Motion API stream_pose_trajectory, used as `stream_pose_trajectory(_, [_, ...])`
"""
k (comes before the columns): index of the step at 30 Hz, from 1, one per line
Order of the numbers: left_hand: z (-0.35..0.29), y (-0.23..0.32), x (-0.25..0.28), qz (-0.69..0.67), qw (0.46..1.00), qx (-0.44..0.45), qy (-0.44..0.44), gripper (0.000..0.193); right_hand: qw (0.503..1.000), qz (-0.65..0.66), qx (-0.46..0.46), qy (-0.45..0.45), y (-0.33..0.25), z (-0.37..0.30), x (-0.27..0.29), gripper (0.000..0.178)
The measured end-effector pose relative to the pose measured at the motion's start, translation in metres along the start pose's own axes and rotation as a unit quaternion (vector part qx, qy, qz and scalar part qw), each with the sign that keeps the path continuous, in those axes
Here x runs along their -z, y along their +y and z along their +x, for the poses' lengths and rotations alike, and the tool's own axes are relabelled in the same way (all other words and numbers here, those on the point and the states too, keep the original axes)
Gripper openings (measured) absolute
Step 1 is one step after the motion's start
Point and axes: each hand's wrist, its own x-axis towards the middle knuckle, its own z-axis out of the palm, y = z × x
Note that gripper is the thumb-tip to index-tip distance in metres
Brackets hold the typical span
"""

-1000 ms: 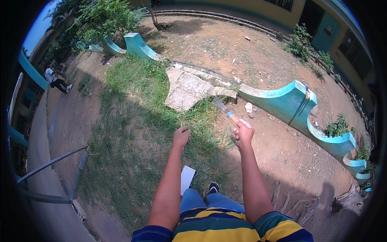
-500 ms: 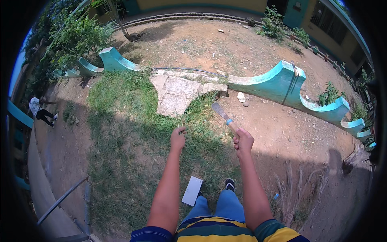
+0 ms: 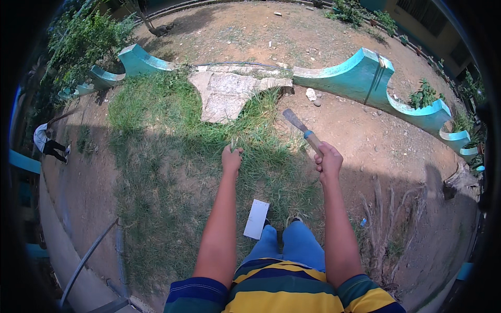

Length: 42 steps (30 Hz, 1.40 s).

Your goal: The person uses a machete to cut grass in an outdoor area. They repeatedly swing the machete to trim grass near a low wall and around a metal pole, gathering cut grass with their hands and moving to different spots to continue cutting.

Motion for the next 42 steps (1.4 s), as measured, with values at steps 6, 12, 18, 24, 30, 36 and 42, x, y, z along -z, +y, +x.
stream_pose_trajectory(6, [-0.019,-0.001,0.016,-0.011,0.998,-0.015,0.053,0.033,0.999,0.013,-0.029,-0.016,0.000,0.001,0.008,0.033])
stream_pose_trajectory(12, [-0.045,-0.009,0.006,0.031,0.994,-0.036,0.102,0.022,0.997,0.035,-0.050,-0.041,0.006,0.003,0.039,0.031])
stream_pose_trajectory(18, [-0.075,-0.019,-0.009,-0.031,0.994,-0.047,0.094,0.019,0.996,0.034,-0.079,-0.017,0.005,-0.002,0.072,0.031])
stream_pose_trajectory(24, [-0.097,-0.029,-0.021,0.071,0.993,0.002,0.095,0.025,0.993,0.063,-0.102,-0.013,0.006,0.000,0.099,0.029])
stream_pose_trajectory(30, [-0.103,-0.025,-0.033,-0.023,0.995,0.017,0.092,0.034,0.994,0.053,-0.099,0.000,0.003,-0.007,0.106,0.028])
stream_pose_trajectory(36, [-0.097,0.036,-0.001,0.275,0.913,-0.055,0.295,0.062,0.998,0.027,-0.060,0.007,0.013,-0.013,0.102,0.029])
stream_pose_trajectory(42, [-0.095,0.046,0.038,0.316,0.933,-0.074,0.159,0.065,0.996,0.030,-0.082,-0.034,0.054,-0.047,0.061,0.032])
